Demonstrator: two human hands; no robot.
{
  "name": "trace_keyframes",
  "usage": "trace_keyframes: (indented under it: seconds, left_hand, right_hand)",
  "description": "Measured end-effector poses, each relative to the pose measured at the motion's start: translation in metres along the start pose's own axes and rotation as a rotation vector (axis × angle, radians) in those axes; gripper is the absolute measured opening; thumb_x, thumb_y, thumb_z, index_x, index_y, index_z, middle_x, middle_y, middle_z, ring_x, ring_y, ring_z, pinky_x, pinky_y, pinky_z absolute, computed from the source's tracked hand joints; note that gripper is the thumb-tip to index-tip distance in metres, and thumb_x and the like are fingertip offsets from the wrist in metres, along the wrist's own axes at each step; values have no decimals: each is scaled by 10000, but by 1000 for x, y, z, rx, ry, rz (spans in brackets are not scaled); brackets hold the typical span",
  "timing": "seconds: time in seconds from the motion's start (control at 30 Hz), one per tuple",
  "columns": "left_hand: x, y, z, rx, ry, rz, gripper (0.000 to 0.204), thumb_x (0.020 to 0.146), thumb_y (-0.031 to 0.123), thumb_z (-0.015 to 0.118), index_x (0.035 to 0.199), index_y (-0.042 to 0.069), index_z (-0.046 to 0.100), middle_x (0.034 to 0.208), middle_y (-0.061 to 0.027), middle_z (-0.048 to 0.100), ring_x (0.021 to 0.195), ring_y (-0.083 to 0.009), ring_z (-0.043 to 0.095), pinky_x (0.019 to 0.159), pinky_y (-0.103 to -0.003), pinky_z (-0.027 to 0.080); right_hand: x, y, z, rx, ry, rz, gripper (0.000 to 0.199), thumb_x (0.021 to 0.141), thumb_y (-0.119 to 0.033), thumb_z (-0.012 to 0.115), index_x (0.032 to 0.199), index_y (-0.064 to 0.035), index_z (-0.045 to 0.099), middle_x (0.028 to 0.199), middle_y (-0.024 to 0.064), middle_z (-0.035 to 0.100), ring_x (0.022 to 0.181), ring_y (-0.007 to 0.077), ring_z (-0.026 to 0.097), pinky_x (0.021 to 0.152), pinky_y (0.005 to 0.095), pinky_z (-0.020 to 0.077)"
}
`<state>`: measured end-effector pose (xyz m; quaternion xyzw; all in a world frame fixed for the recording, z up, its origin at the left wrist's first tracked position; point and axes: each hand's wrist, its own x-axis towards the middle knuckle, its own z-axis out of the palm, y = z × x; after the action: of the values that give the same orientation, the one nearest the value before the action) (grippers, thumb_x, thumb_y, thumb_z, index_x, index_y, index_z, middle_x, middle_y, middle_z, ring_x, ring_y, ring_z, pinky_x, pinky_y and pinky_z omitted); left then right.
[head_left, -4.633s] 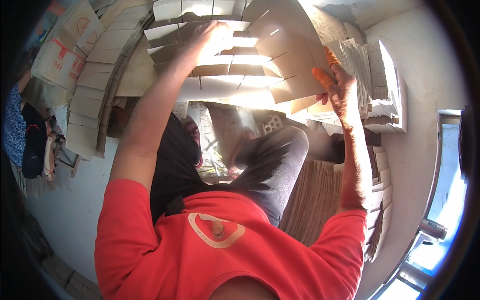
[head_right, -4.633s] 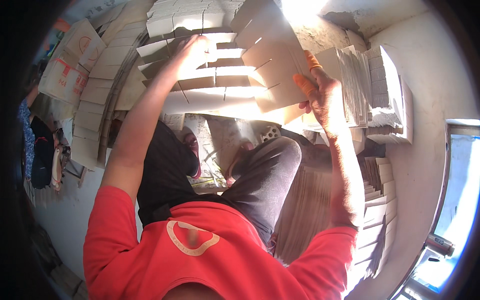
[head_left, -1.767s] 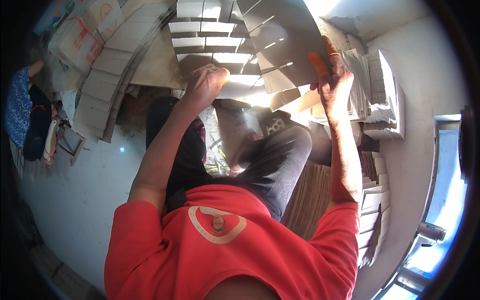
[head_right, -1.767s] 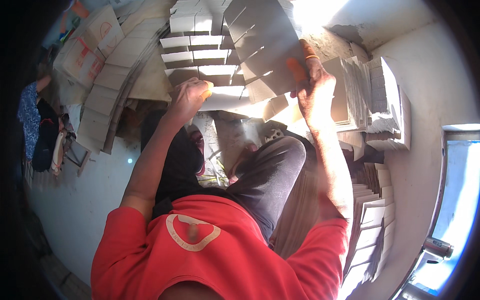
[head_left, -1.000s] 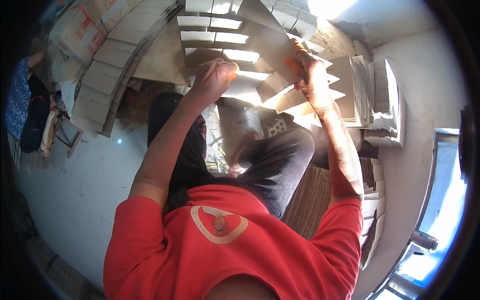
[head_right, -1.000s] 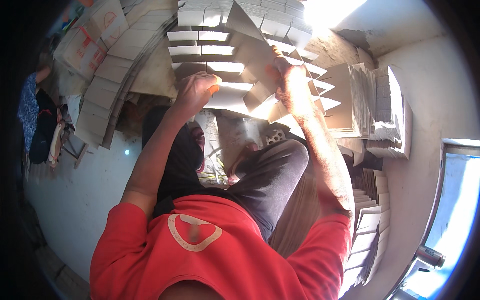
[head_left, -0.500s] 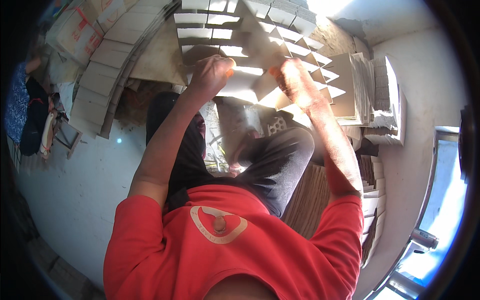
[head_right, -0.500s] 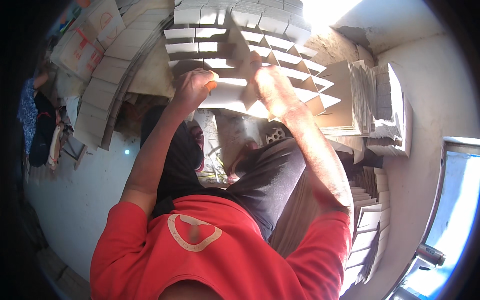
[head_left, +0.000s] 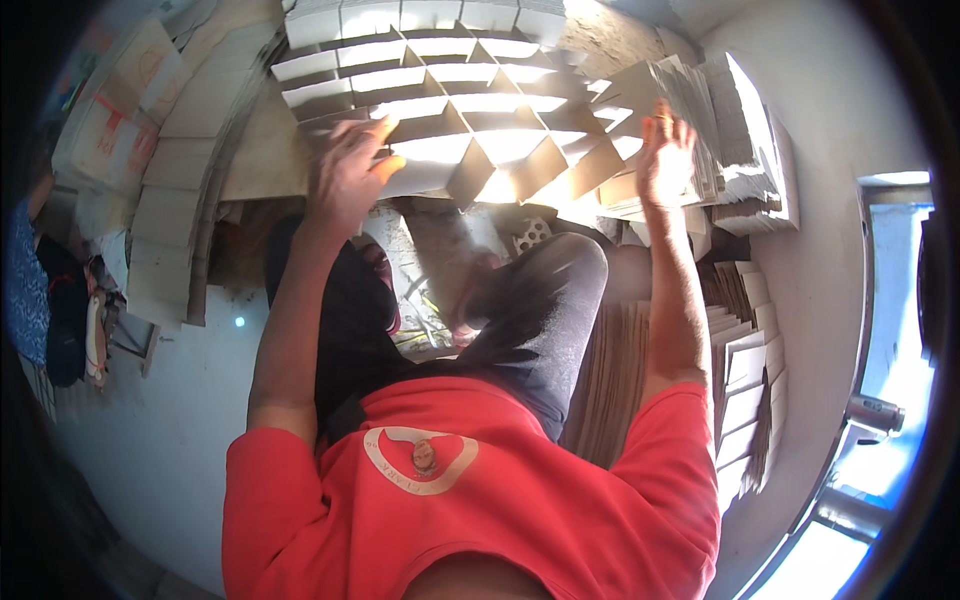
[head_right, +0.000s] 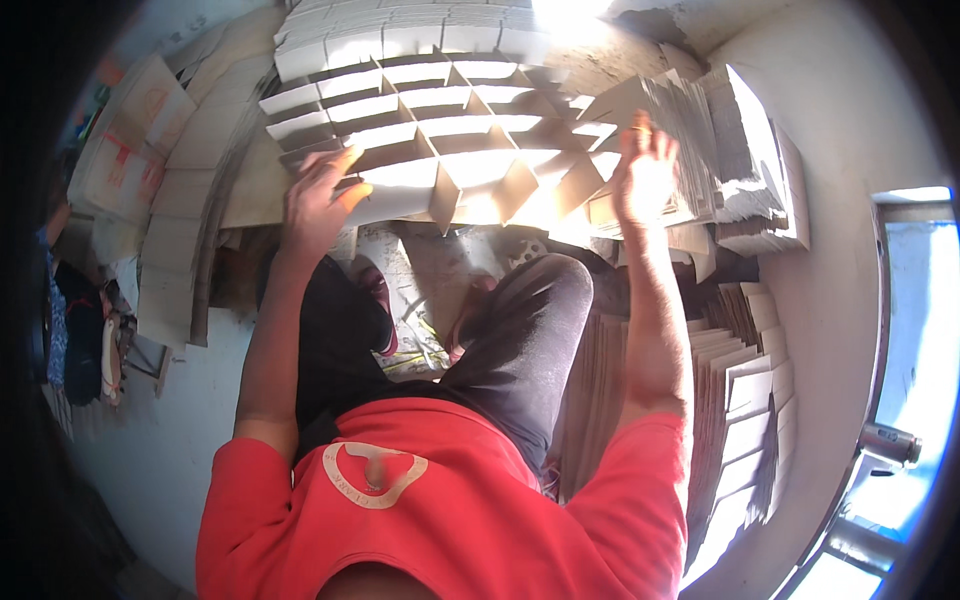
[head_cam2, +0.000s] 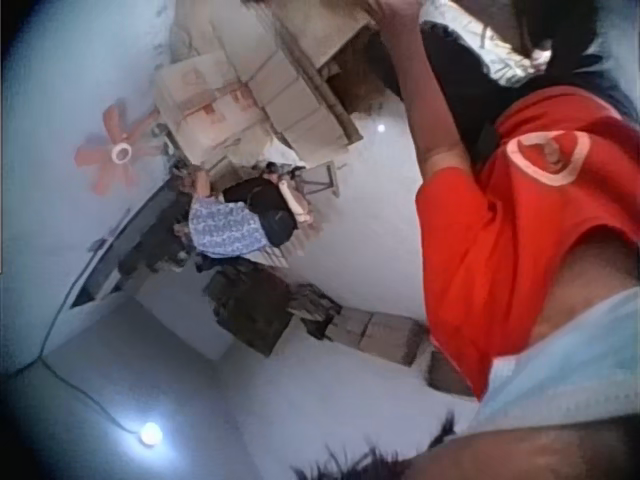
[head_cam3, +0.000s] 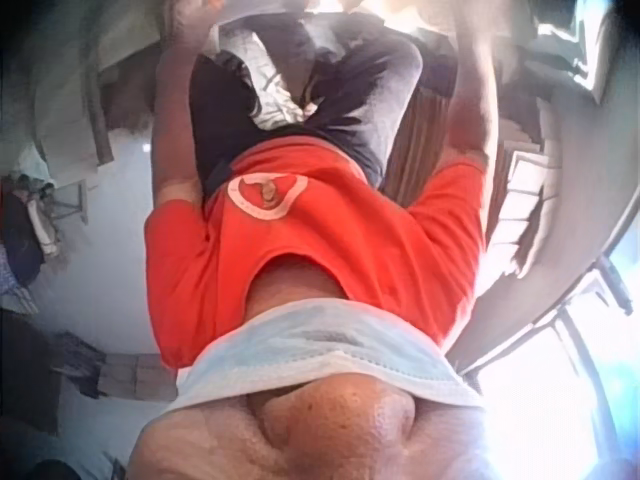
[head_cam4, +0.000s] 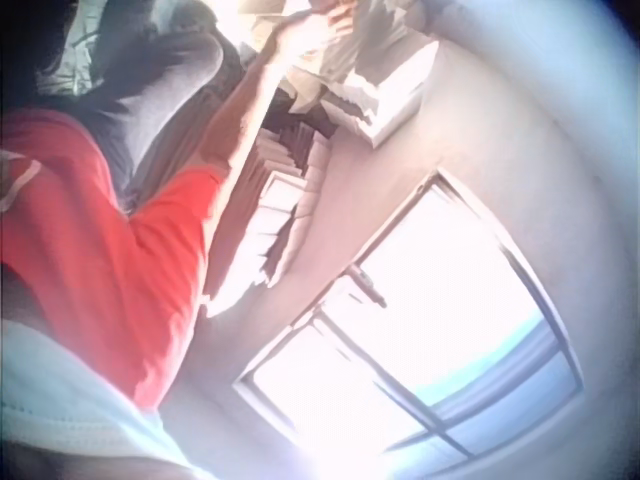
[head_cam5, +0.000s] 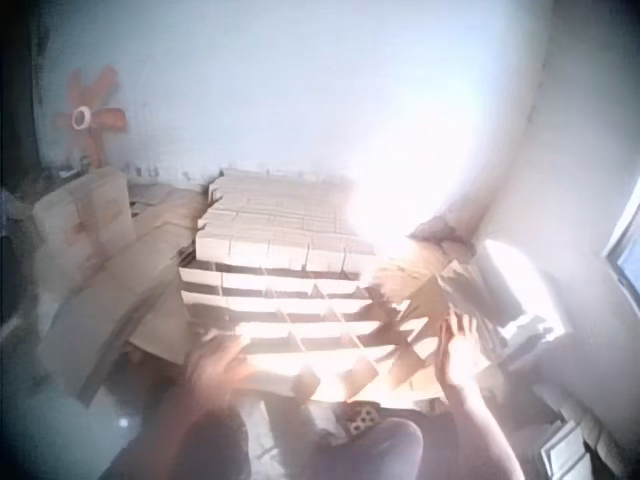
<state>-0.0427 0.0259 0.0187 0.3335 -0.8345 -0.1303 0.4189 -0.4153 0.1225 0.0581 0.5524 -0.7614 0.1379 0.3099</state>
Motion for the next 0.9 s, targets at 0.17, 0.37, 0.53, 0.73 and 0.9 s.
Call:
trace_keyframes:
  seconds: [0.17, 0.37, 0.53, 0.73, 0.9]
  left_hand:
    - [-9, -12, -13, 135, 12, -8, 450, 671, 65, 756, 1102, 28, 634, 1041, -134, 643, 981, -290, 582, 856, -372, 470]
    - [-12, -18, -13, 169, 0, -3, 435, 663, 30, 753, 1082, 11, 638, 998, -116, 658, 939, -269, 596, 817, -356, 486]
    - [-16, -20, -14, 138, -12, -49, 424, 668, 30, 748, 1077, 8, 640, 997, -114, 662, 939, -259, 602, 825, -352, 488]
    - [-15, -21, -11, 105, -20, -73, 396, 687, 48, 741, 1068, 6, 646, 1003, -120, 663, 958, -255, 602, 835, -350, 483]
    - [-17, -23, -11, 97, -16, -102, 408, 692, 87, 752, 1078, 10, 645, 1019, -121, 660, 975, -255, 596, 857, -353, 469]
  right_hand:
    - [-16, 56, 31, -277, -354, 187, 397, 826, -232, 643, 1141, -46, 488, 1094, 165, 562, 1035, 349, 528, 823, 467, 470]
    - [-20, 101, 60, -19, -346, 231, 382, 909, -366, 369, 886, -37, 563, 886, 188, 639, 919, 357, 583, 847, 454, 429]
    - [-14, 85, 49, 365, -220, 536, 500, 907, -395, 213, 844, -28, 546, 853, 141, 683, 844, 314, 580, 839, 397, 398]
    - [-16, 101, 56, 257, -200, 452, 451, 931, -419, 330, 864, -36, 557, 842, 176, 678, 805, 355, 604, 772, 426, 441]
    - [-6, 73, 38, 3, -198, 428, 348, 901, -393, 516, 833, -63, 602, 850, 167, 673, 784, 378, 638, 687, 461, 488]
